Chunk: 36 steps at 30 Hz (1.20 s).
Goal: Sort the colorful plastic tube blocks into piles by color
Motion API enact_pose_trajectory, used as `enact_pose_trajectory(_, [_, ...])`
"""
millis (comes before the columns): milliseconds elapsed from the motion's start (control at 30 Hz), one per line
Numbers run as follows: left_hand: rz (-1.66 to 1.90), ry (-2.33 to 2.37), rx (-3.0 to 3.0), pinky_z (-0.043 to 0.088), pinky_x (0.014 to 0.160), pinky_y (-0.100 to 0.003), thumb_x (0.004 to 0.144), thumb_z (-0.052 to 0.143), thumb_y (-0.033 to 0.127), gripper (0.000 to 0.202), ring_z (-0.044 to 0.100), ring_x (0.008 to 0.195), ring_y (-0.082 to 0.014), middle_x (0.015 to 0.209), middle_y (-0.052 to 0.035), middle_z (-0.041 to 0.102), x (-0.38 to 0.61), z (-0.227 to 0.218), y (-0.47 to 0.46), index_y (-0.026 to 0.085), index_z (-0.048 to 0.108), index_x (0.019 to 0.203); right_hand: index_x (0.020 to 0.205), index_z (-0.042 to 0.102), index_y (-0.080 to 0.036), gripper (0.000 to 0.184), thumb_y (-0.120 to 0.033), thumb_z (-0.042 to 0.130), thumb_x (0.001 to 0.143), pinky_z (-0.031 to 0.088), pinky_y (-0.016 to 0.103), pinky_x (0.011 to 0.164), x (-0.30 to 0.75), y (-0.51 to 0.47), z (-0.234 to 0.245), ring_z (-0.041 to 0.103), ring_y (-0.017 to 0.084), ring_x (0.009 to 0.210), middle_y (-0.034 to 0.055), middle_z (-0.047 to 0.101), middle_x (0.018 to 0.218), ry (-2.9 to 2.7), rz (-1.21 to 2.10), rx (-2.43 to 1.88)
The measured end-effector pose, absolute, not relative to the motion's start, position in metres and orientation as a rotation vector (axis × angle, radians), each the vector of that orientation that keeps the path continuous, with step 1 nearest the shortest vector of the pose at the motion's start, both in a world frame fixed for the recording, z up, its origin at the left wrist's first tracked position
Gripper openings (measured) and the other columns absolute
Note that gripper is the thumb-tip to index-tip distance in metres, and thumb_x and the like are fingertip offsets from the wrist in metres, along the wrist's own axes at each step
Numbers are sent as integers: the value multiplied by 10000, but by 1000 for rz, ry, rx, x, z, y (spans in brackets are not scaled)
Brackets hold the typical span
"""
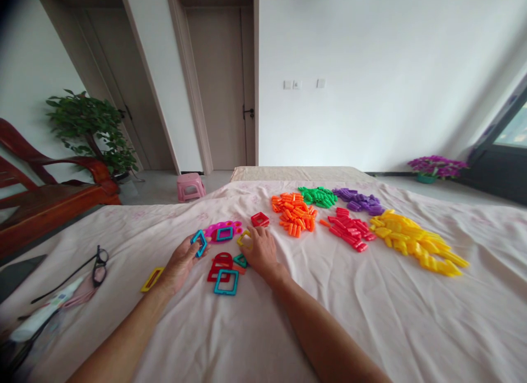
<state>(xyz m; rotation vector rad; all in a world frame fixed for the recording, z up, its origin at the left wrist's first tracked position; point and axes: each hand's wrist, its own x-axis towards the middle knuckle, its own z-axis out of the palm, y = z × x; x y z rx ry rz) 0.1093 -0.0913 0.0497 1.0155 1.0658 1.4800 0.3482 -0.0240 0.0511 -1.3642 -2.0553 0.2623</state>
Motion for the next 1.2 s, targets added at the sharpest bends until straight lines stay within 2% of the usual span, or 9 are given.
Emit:
enact_pose_trajectory(133, [1460,1086,1032,460,927,-292,791,734,508,559,643,1028,-187,1141,-92,705,110,51,-92,166,618,1217,1191,692,-240,395,-346,766,818,480,340,901,342,-35,66,614,236,1037,74,681,1127,-2284,349,-1037])
enact_pose_trajectory(200, [1446,1084,1034,457,909,-281,804,719,511,546,642,1022,-183,1116,-83,710,110,53,-93,165,622,1216,1149,710,-250,427,-442,798,778,478,283,798,338,-42,72,628,197,918,34,689,1017,-2479,510,-849])
enact_pose_trajectory(300, [1433,1065,1022,466,880,-279,814,705,519,532,649,982,-176,1074,-78,715,109,56,-94,161,624,1200,1172,702,-265,575,-511,844,672,455,274,744,333,-53,78,613,211,920,37,665,1042,-2731,553,-660])
enact_pose_trajectory(433, [1411,1037,991,484,883,-301,800,716,531,534,659,977,-188,1071,-94,714,107,56,-95,150,631,1163,1188,689,-230,575,-426,833,667,455,303,800,330,-64,86,591,242,990,81,644,1139,-2836,476,-568])
enact_pose_trajectory(600, [1381,970,962,507,907,-345,785,706,582,562,674,995,-219,1121,-114,711,109,56,-96,166,633,1157,1070,709,-227,280,-220,665,794,431,252,723,331,-65,94,599,163,788,21,691,930,-2693,636,-669])
enact_pose_trajectory(733, [1329,937,980,494,967,-350,772,752,519,582,674,1048,-223,1195,-120,701,110,57,-98,179,624,1226,915,684,-178,127,-173,560,887,420,232,660,331,-55,86,576,133,704,11,680,821,-2377,811,-860])
enact_pose_trajectory(867, [1274,903,972,504,985,-387,798,723,524,600,680,1079,-257,1208,-150,706,113,60,-100,165,628,1269,966,683,-201,125,-163,609,873,465,248,740,331,-45,76,600,148,790,5,689,883,-2187,859,-788])
enact_pose_trajectory(1033, [1187,802,966,546,936,-426,802,705,548,622,699,1051,-289,1151,-170,733,124,65,-105,163,636,1285,1142,705,-262,350,-87,550,883,486,304,895,328,-44,72,619,176,968,23,684,1010,-2159,741,-548])
enact_pose_trajectory(1200, [1080,873,991,579,869,-409,802,711,536,604,709,1037,-282,1165,-162,728,134,67,-109,172,619,1276,1290,654,-273,447,-73,515,915,502,331,910,322,-53,73,599,191,1011,68,644,1107,-2132,598,-671])
